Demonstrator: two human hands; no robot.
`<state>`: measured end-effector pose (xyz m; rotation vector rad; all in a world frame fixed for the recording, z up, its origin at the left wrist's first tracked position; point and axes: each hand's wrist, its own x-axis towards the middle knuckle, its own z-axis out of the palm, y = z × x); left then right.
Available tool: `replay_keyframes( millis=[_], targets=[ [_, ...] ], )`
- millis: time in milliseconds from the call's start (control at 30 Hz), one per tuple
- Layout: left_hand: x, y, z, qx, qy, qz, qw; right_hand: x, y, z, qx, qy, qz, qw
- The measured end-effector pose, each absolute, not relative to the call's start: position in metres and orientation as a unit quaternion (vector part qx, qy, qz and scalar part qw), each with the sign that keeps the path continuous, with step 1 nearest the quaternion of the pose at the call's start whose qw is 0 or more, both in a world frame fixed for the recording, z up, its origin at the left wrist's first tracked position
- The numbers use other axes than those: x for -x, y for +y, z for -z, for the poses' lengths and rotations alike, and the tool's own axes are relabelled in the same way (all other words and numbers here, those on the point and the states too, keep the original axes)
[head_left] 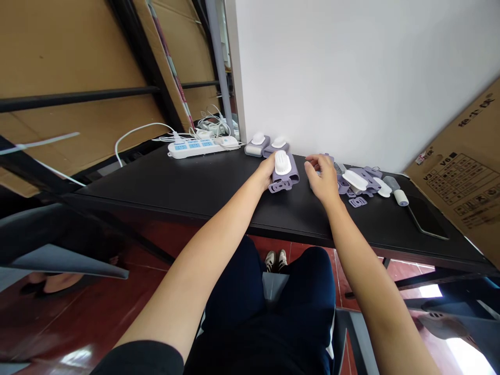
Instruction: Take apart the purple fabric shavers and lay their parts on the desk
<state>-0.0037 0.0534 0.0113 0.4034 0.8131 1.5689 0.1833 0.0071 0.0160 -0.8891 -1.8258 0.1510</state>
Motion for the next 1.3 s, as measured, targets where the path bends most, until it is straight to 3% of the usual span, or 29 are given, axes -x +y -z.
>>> replay_keyframes(
  millis=[467, 867, 1300],
  targets=[
    [0.012, 0.056, -0.015, -0.095, 0.359, -0.761, 0.532, -0.138, -0.004, 0.014, 0.417, -0.831, 0.080, 0.359],
    [0.013, 0.057, -0.012, -0.099, 0.376, -0.756, 0.526, -0.136, -0.003, 0.014, 0.431, -0.830, 0.049, 0.350],
    [0.021, 0.061, -0.012, -0.088, 0.373, -0.766, 0.516, -0.145, -0.005, 0.006, 0.415, -0.817, -0.004, 0.401]
  ],
)
